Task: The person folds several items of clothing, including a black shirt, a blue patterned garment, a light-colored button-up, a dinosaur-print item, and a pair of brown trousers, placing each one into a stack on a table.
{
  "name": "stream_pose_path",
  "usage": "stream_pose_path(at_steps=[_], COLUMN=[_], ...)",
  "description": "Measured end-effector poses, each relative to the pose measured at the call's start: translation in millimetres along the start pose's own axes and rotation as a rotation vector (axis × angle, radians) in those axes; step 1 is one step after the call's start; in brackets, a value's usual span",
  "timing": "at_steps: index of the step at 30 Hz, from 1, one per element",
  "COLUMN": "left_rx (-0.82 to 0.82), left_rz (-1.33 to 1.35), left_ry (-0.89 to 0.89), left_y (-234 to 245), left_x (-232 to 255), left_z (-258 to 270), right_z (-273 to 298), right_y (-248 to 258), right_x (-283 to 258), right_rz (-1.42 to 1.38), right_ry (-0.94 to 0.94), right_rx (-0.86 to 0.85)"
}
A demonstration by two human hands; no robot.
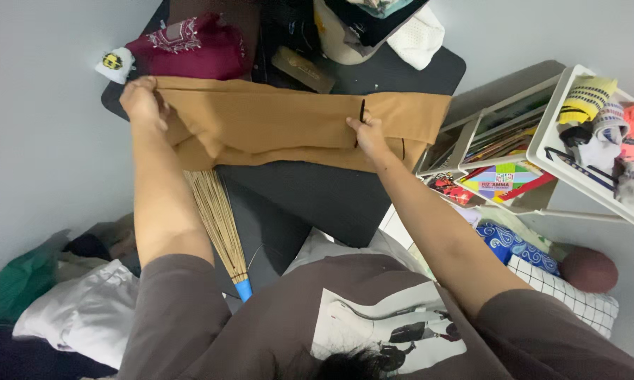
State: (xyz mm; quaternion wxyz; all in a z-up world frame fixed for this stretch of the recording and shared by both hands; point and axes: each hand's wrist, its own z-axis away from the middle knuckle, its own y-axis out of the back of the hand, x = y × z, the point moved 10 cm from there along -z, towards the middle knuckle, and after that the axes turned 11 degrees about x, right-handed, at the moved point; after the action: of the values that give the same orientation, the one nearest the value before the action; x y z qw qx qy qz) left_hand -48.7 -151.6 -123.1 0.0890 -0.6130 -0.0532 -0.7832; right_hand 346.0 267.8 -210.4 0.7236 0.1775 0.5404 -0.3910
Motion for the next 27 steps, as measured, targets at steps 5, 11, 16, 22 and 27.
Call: stream_pose_path(at_steps=[5,11,16,22,27], left_rx=[-0.066,-0.051,0.252,-0.272,-0.969], left_rz=[-0.101,-0.482,-0.939,-0.957,-0.918], left_ry=[-0.079,-0.512,-0.923,-1.270,-1.209], left_y=[-20,-36,-47,-164,-261], left_x=[7,50,84,-3,-115], left_z=[16,68,178,296,402], right_z=[-11,-46,-28,35,83], right_y=[13,53,159,247,181], right_x=[14,53,60,114,145], right_rz=[-0.004,0.280,0.348,0.072,-0.434], right_ry=[-0.018,0.071,0.398,-0.331,-1.061], right_rx=[0.042,0.189,0.595,0.968,0.749])
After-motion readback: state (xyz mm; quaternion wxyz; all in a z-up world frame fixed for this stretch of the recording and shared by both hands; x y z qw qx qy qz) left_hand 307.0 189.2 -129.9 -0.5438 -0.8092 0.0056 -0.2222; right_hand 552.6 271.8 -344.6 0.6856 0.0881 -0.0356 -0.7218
